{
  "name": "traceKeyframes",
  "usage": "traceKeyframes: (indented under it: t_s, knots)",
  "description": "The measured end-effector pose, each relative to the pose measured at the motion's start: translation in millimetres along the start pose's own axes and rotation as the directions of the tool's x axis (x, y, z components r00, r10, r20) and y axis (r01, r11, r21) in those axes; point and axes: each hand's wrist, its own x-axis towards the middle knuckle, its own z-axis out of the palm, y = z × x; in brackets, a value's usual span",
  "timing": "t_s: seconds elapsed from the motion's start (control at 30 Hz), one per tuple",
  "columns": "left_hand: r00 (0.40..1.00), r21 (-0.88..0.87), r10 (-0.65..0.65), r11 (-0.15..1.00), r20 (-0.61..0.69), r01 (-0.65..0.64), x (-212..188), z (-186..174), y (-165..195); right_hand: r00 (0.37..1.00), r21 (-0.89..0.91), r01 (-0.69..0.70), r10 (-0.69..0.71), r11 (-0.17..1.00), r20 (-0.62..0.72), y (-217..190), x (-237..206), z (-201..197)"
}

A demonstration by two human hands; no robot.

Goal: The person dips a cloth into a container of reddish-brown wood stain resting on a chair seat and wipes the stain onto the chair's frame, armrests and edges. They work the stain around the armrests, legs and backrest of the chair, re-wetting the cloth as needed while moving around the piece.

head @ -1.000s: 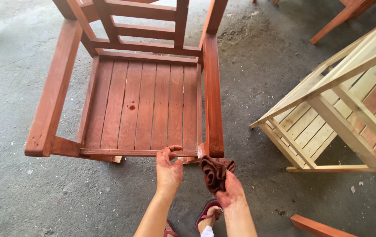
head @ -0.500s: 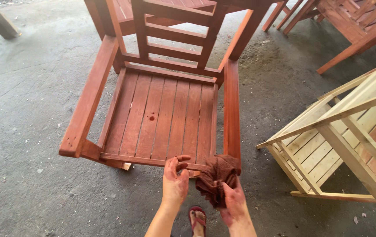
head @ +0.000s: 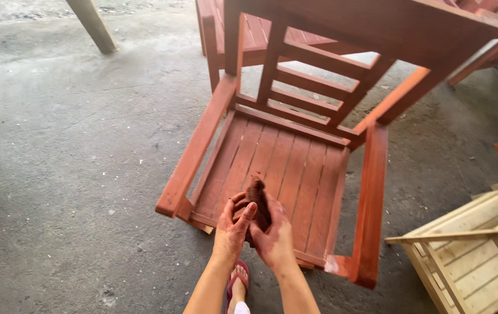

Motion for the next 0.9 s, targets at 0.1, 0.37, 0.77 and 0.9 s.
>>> traceKeyframes:
  t_s: [0.1,0.37,0.77,0.9]
  knots:
    - [0.990,0.076,-0.064,0.994,-0.128,0.074,41,-16,28,0.959,-0.178,0.272,-0.282,0.946,-0.032,-20,39,41]
    - [0.942,-0.363,-0.201,0.927,-0.268,0.094,143,-77,62,0.957,-0.137,0.275,-0.257,0.952,0.138,-37,125,106]
    - [0.949,-0.482,-0.309,0.823,0.063,0.300,172,-138,71,0.870,0.738,-0.486,0.337,0.468,0.360,-32,147,154]
    - [0.937,-0.245,-0.336,0.904,0.098,0.350,183,-167,73,0.877,0.778,-0.407,0.442,0.479,0.187,-26,135,182]
